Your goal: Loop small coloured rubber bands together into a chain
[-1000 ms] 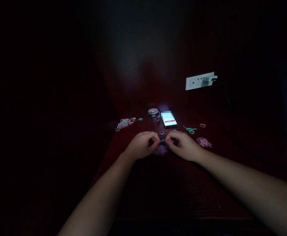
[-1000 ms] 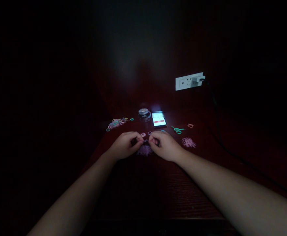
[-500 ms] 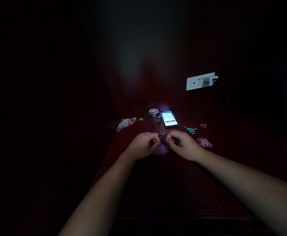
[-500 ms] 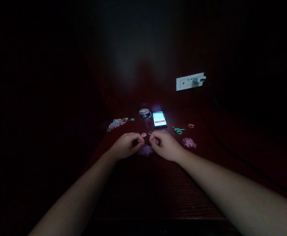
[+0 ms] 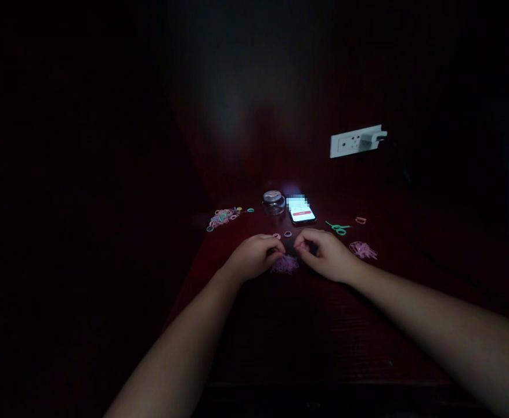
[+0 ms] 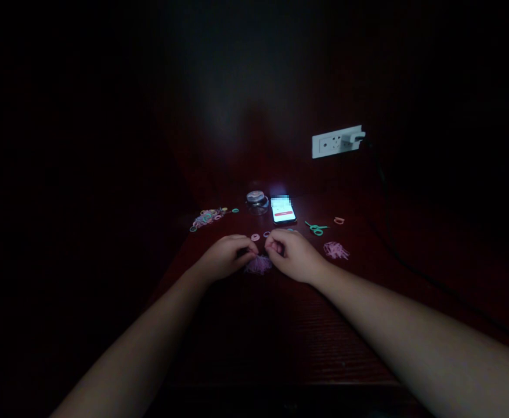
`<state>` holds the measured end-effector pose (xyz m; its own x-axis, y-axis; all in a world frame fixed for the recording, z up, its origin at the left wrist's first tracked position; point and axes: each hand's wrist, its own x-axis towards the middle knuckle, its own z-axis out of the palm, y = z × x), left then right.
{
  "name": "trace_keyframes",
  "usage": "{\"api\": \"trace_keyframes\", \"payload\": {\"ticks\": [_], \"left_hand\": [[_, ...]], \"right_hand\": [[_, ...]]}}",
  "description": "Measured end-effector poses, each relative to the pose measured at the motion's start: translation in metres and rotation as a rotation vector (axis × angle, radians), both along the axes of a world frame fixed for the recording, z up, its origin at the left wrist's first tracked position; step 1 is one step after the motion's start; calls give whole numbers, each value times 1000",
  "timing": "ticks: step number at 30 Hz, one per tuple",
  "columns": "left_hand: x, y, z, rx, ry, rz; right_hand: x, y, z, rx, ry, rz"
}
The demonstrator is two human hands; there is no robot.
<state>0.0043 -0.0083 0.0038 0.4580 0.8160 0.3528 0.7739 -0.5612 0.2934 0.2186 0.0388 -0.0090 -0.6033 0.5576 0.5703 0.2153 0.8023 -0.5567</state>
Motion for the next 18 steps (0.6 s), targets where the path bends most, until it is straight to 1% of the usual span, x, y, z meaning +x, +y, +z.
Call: {"api": "trace_keyframes", "payload": {"ticks": [4, 11, 14, 18], "left_hand": [[0, 0, 0, 7, 14, 4], [0, 0, 1, 34, 26, 51], [-3, 3, -2, 44, 27, 162], [-16, 9, -5, 52, 20, 419]], "right_hand": [[0, 0, 1, -10, -11, -1], [0, 2, -1, -3, -24, -19], [0, 2, -2, 3, -30, -22], [0, 1, -2, 12, -42, -18]]}}
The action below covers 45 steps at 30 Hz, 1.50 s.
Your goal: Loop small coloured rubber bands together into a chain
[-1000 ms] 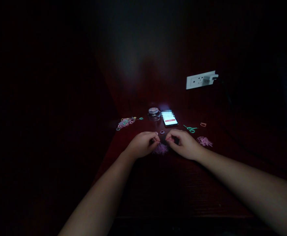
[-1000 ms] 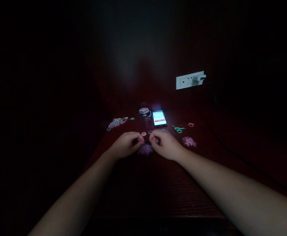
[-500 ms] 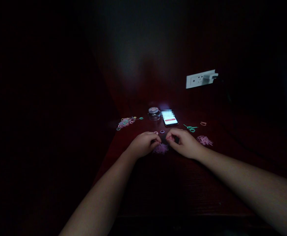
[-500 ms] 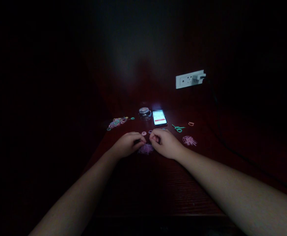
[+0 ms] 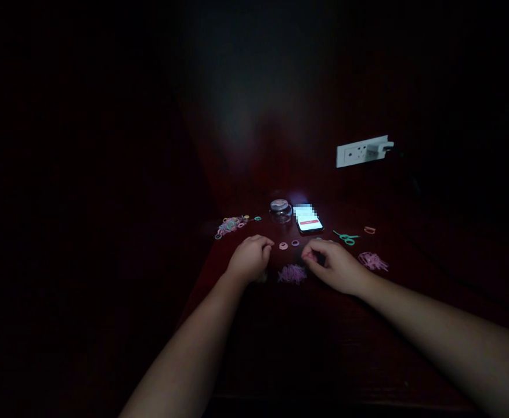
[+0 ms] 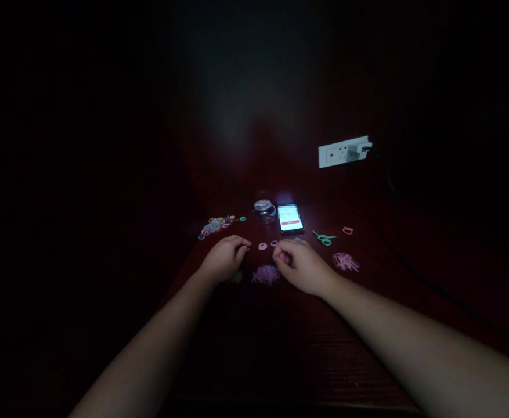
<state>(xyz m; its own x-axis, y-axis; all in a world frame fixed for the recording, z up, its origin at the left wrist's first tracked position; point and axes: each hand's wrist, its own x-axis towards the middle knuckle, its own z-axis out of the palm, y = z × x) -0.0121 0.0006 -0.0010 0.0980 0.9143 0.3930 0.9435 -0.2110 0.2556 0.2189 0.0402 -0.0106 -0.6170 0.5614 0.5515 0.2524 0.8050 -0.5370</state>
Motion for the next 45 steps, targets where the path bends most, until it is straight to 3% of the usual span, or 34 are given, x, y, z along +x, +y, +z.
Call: {"api": "trace_keyframes", "payload": {"ticks": [5, 12, 19, 36, 45], "left_hand": [[-27, 7, -4, -132, -9, 298], [-54, 21, -32, -321, -9, 512], [-61, 33, -42, -313, -32, 614], [-76, 66, -38, -244, -53, 766], [-79, 68, -39, -177, -94, 791]], "right_hand": [[0, 0, 0, -9, 9, 11], [-1, 3, -3, -32, 5, 13], [0, 2, -2, 15, -2, -18], [-2, 3, -4, -1, -5, 15], [-3, 5, -7, 19, -18, 11]]}}
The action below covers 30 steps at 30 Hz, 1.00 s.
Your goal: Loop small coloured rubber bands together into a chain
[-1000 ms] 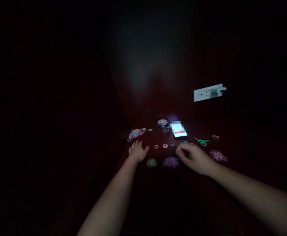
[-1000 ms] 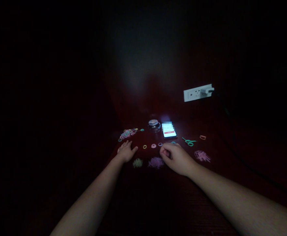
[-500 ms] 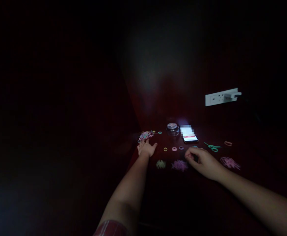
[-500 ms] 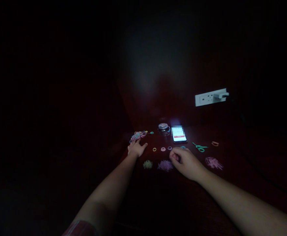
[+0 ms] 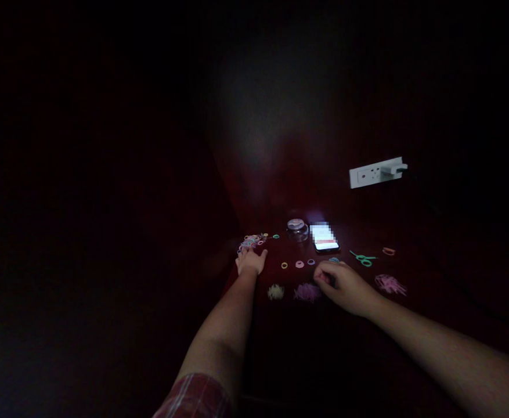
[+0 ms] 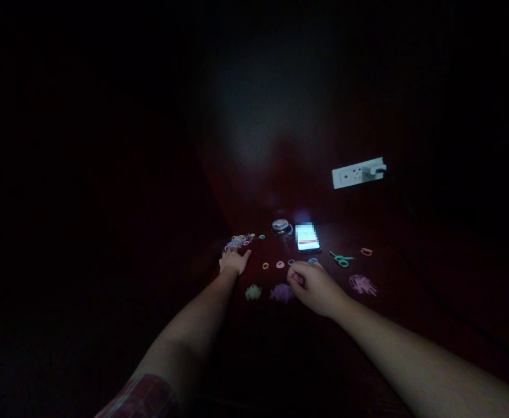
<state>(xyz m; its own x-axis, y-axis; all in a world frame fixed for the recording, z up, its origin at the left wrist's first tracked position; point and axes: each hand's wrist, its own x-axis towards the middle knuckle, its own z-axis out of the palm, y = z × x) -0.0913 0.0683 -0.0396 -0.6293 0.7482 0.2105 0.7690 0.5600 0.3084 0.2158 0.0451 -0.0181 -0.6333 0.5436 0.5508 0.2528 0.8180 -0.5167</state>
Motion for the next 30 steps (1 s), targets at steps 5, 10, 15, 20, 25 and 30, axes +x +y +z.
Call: {"api": "trace_keyframes", "payload": {"ticks": [5, 10, 15, 20, 25, 30], "left_hand": [[1, -4, 1, 108, -24, -11], [-5, -8, 0, 248, -130, -59], [-20, -12, -5, 381, -340, -91], [-28, -20, -12, 488, -485, -101], [-26, -34, -18, 564, -577, -217], [-21, -45, -19, 611, -634, -371]], "right_hand": [[-1, 0, 0, 7, 11, -4], [-2, 2, -2, 1, 33, 21], [-2, 4, -2, 15, 56, 6], [-2, 2, 0, 23, 56, 12], [-2, 1, 0, 8, 52, 14], [-3, 2, -3, -1, 45, 23]]}}
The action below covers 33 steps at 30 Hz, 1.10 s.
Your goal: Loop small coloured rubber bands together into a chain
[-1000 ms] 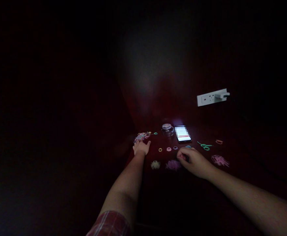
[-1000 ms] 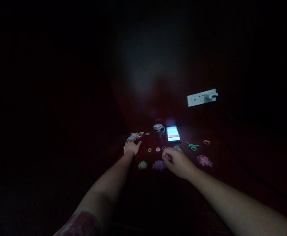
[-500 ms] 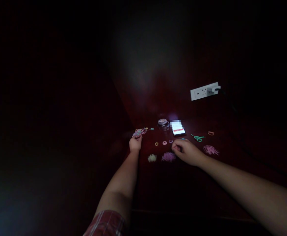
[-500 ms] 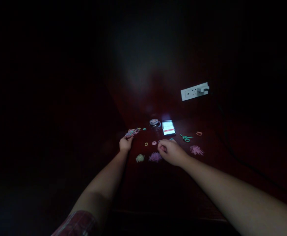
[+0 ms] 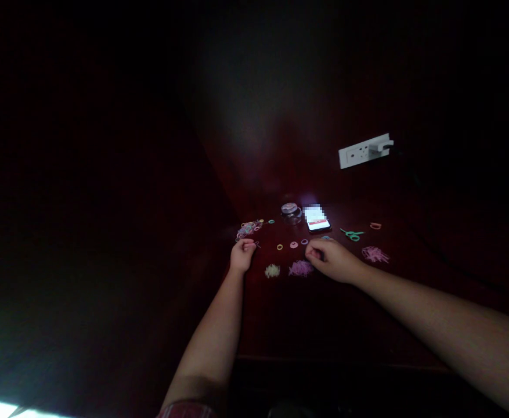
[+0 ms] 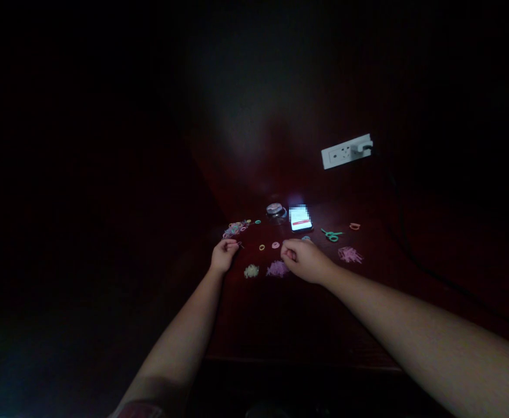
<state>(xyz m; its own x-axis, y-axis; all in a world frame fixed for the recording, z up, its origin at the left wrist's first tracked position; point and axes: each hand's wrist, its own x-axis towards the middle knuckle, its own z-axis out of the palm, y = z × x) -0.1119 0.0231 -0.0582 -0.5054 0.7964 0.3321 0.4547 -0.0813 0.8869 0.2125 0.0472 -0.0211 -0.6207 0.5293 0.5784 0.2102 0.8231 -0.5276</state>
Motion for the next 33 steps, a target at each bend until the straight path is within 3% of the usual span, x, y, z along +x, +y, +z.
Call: {"api": "trace_keyframes", "payload": {"ticks": [7, 13, 23, 33], "left_hand": [[2, -1, 3, 3, 7, -148], [2, 3, 2, -55, 77, -194], [-2, 13, 8, -74, 302, -76], [0, 10, 11, -131, 403, 21]], "right_hand": [[2, 1, 0, -1, -8, 4], [3, -1, 3, -17, -6, 25], [5, -3, 7, -51, 0, -1], [6, -3, 8, -26, -25, 7]]}}
